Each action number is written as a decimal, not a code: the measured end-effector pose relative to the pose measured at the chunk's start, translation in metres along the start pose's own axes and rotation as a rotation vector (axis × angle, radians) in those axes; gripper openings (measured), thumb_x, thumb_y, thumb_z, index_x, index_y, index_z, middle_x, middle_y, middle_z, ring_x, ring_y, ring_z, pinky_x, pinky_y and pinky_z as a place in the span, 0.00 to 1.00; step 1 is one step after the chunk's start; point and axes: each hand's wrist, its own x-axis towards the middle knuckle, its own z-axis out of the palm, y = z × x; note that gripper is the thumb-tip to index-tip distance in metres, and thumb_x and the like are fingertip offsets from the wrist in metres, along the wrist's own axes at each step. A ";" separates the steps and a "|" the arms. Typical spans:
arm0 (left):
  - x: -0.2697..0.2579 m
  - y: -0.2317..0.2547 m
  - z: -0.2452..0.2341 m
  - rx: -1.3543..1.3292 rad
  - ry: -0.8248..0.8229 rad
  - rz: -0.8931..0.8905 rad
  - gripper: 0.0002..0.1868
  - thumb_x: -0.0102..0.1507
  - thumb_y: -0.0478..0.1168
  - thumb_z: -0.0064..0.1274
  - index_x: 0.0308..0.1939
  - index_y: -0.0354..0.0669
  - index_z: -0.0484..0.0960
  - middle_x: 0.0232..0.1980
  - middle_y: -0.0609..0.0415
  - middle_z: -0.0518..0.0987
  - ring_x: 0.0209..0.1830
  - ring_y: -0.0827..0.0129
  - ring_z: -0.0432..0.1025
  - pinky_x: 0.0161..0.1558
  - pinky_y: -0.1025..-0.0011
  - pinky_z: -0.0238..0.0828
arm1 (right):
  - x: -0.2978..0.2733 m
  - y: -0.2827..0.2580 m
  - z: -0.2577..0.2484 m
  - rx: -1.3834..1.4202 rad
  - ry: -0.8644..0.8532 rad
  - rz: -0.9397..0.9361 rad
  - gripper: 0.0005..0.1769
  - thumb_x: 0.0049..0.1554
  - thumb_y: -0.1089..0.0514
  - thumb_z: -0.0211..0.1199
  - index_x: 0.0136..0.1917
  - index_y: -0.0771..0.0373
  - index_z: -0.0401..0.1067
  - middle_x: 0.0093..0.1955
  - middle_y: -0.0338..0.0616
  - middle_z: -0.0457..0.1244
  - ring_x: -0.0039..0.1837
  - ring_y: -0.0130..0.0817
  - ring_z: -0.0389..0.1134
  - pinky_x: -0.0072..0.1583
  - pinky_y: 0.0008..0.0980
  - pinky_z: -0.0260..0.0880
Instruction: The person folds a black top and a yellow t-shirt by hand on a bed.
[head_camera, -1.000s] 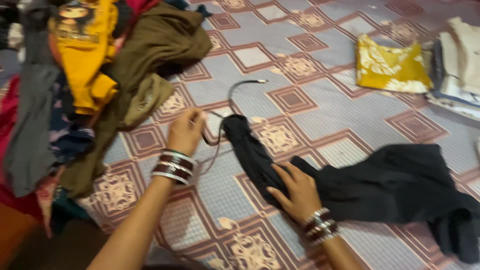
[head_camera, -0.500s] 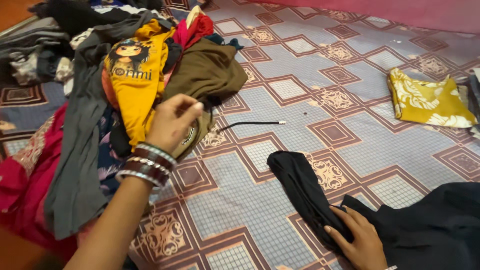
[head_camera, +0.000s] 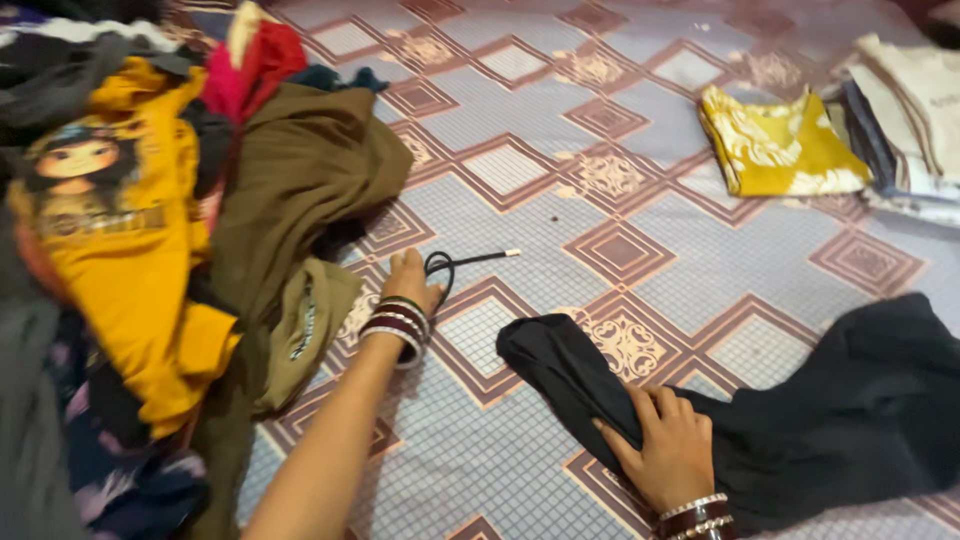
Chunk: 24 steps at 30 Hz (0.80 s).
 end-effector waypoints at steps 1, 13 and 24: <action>0.003 0.001 0.001 0.024 -0.069 0.021 0.27 0.55 0.44 0.63 0.51 0.29 0.72 0.54 0.28 0.74 0.51 0.36 0.72 0.52 0.50 0.71 | -0.001 0.000 0.001 -0.007 0.014 -0.006 0.34 0.46 0.35 0.67 0.61 0.53 0.72 0.54 0.39 0.65 0.56 0.40 0.65 0.55 0.44 0.60; -0.028 0.088 -0.024 0.224 -0.503 0.291 0.14 0.59 0.44 0.60 0.40 0.36 0.81 0.41 0.35 0.80 0.45 0.40 0.76 0.50 0.49 0.72 | 0.001 0.002 -0.007 0.145 0.074 -0.050 0.35 0.48 0.34 0.71 0.61 0.55 0.72 0.54 0.43 0.65 0.56 0.43 0.64 0.56 0.45 0.60; -0.119 0.319 -0.064 -0.311 -0.652 0.830 0.13 0.59 0.38 0.61 0.43 0.38 0.76 0.36 0.48 0.83 0.33 0.55 0.79 0.36 0.59 0.73 | 0.030 0.028 -0.079 1.308 0.134 -0.126 0.30 0.62 0.56 0.69 0.72 0.65 0.63 0.64 0.44 0.63 0.64 0.33 0.66 0.64 0.33 0.72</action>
